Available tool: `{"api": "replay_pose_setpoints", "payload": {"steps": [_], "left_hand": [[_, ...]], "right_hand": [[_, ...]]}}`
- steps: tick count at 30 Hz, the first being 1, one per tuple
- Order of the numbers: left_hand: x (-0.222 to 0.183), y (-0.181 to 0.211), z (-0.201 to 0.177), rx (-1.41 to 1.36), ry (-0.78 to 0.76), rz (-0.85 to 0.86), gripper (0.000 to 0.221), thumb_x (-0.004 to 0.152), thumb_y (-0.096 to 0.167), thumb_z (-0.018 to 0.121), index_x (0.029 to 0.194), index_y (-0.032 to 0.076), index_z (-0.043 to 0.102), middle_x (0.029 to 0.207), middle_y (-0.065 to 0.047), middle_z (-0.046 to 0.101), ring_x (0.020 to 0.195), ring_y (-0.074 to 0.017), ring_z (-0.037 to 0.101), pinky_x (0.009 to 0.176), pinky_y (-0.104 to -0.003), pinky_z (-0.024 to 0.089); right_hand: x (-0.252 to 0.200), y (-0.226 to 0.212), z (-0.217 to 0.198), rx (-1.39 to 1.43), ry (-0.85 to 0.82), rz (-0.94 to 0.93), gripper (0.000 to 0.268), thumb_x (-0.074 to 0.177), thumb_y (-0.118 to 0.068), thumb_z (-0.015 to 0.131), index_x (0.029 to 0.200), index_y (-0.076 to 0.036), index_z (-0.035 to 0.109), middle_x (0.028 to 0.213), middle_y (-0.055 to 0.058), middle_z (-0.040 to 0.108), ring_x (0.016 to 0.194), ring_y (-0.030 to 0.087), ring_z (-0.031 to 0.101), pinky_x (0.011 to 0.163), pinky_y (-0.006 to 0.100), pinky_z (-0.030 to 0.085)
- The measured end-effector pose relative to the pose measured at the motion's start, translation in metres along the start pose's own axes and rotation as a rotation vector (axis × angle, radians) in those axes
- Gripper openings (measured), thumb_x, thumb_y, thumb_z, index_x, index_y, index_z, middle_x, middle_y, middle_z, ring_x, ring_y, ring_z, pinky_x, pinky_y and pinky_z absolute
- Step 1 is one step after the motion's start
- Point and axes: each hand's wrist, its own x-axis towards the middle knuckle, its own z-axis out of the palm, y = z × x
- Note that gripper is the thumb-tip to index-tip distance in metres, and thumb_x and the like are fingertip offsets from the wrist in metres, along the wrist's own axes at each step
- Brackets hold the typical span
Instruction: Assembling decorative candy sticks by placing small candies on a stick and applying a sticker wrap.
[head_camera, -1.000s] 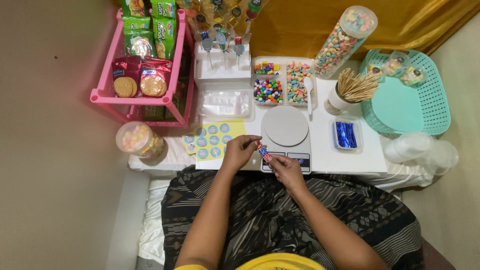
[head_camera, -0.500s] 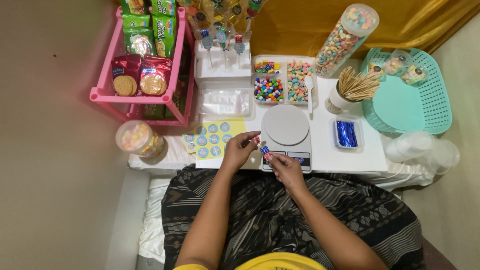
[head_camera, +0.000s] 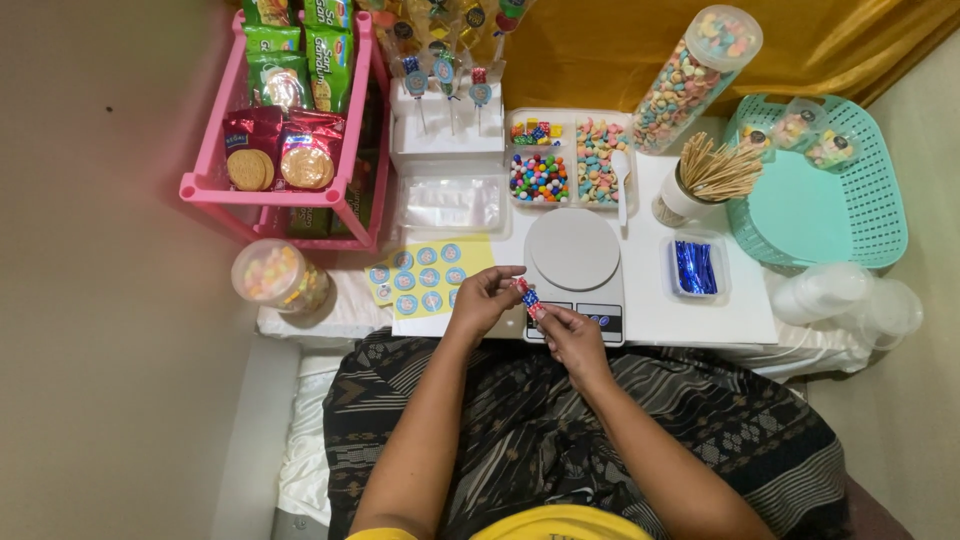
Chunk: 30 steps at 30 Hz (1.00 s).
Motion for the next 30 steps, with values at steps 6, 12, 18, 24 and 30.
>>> {"api": "replay_pose_setpoints", "payload": {"steps": [6,12,18,24,30], "left_hand": [[-0.002,0.003,0.002,-0.027,-0.010,-0.029,0.035,0.085,0.005,0.076,0.120,0.003,0.074,0.087,-0.013,0.074,0.070,-0.0134,0.069,0.063,-0.022,0.057],[-0.006,-0.005,0.013,-0.175,0.043,-0.186,0.036,0.090,0.024,0.078,0.117,0.001,0.075,0.085,-0.008,0.071,0.070,-0.0132,0.070,0.065,-0.023,0.060],[-0.006,-0.013,0.010,-0.134,0.082,-0.215,0.044,0.085,0.030,0.085,0.116,0.000,0.075,0.085,-0.009,0.072,0.070,-0.0149,0.073,0.064,-0.027,0.062],[-0.012,0.006,0.011,-0.107,0.078,-0.236,0.042,0.083,0.024,0.085,0.114,-0.002,0.075,0.086,-0.010,0.072,0.073,-0.0170,0.073,0.064,-0.031,0.064],[-0.011,0.002,0.015,-0.188,0.102,-0.221,0.042,0.083,0.020,0.085,0.116,-0.004,0.073,0.092,-0.012,0.072,0.081,-0.0198,0.074,0.070,-0.036,0.065]], "right_hand": [[0.000,0.001,0.000,0.004,0.000,-0.007,0.034,0.093,-0.014,0.075,0.120,0.005,0.071,0.075,0.018,0.067,0.050,0.008,0.050,0.035,0.017,0.037],[-0.002,-0.003,0.003,0.031,0.011,-0.028,0.036,0.093,-0.013,0.075,0.122,0.006,0.070,0.077,0.018,0.067,0.052,0.010,0.050,0.036,0.018,0.039],[0.000,0.003,0.001,-0.007,0.015,-0.035,0.038,0.093,-0.016,0.077,0.123,0.007,0.070,0.078,0.020,0.069,0.054,0.010,0.052,0.037,0.020,0.040],[-0.004,0.003,0.004,0.006,0.027,-0.065,0.034,0.093,-0.011,0.076,0.121,0.006,0.070,0.077,0.018,0.069,0.053,0.010,0.052,0.038,0.018,0.039],[0.003,0.011,0.003,0.001,0.007,-0.105,0.035,0.093,-0.011,0.076,0.123,0.006,0.069,0.081,0.021,0.071,0.055,0.010,0.053,0.040,0.020,0.042]]}}
